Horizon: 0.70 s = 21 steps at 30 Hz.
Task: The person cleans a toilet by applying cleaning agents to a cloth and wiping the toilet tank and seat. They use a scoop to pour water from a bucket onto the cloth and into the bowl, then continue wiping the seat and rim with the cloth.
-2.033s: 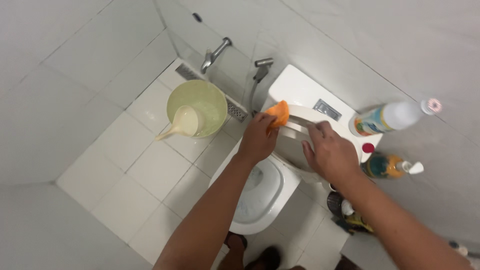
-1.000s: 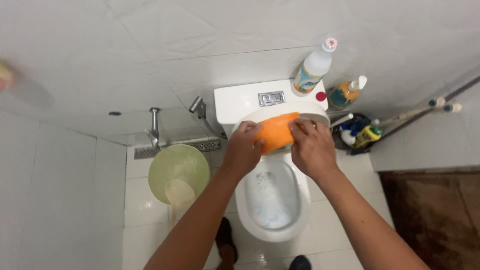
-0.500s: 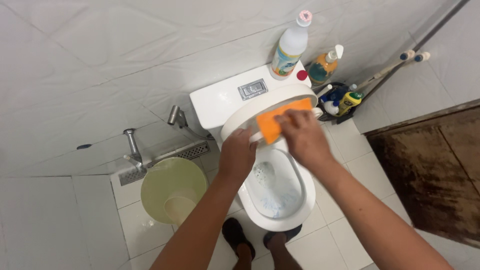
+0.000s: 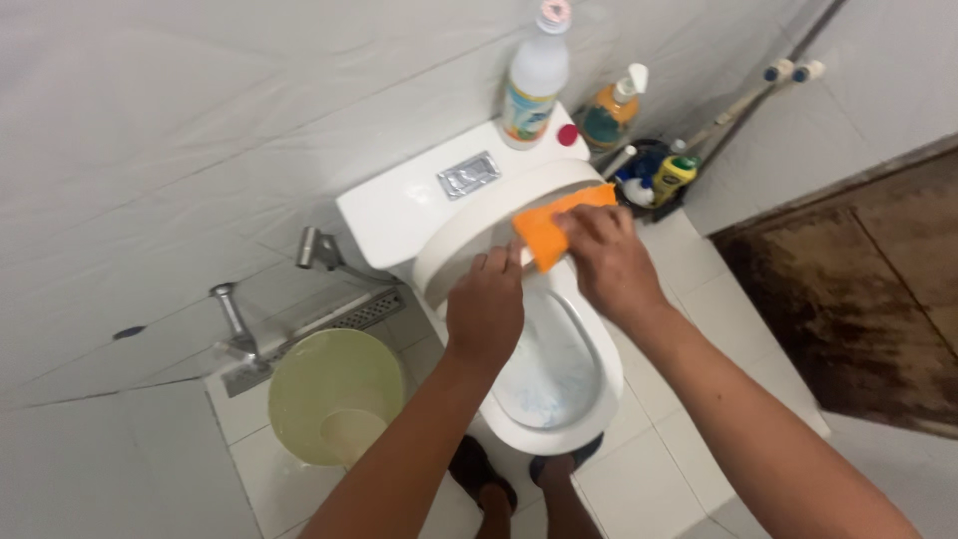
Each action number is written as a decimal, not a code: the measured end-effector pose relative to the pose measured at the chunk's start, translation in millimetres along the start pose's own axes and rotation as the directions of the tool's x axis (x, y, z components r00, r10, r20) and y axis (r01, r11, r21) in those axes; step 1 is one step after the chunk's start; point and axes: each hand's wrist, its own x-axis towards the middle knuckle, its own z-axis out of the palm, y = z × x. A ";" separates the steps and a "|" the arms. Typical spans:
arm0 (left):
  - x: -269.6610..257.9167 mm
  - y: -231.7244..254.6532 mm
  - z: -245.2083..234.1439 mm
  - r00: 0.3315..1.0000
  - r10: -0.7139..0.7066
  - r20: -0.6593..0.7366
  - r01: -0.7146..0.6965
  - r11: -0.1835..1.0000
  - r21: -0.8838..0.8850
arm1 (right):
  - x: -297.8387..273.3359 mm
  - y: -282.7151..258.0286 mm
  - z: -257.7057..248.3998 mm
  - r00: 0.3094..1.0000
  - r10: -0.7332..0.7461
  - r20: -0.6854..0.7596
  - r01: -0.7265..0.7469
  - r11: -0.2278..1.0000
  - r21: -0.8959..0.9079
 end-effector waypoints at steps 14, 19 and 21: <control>46.9 7.4 18.6 0.966 0.249 -0.071 -0.258 0.953 -0.159 | 0.7 48.7 11.9 0.975 0.212 -0.067 -0.198 0.965 0.170; 45.0 5.8 23.0 0.955 0.289 -0.074 -0.295 0.949 -0.107 | 4.8 46.7 9.1 0.992 0.015 -0.127 0.003 0.990 0.141; 47.7 5.6 23.1 0.956 0.276 -0.103 -0.289 0.947 -0.139 | 7.3 58.4 12.7 0.989 0.118 -0.090 -0.099 0.976 0.195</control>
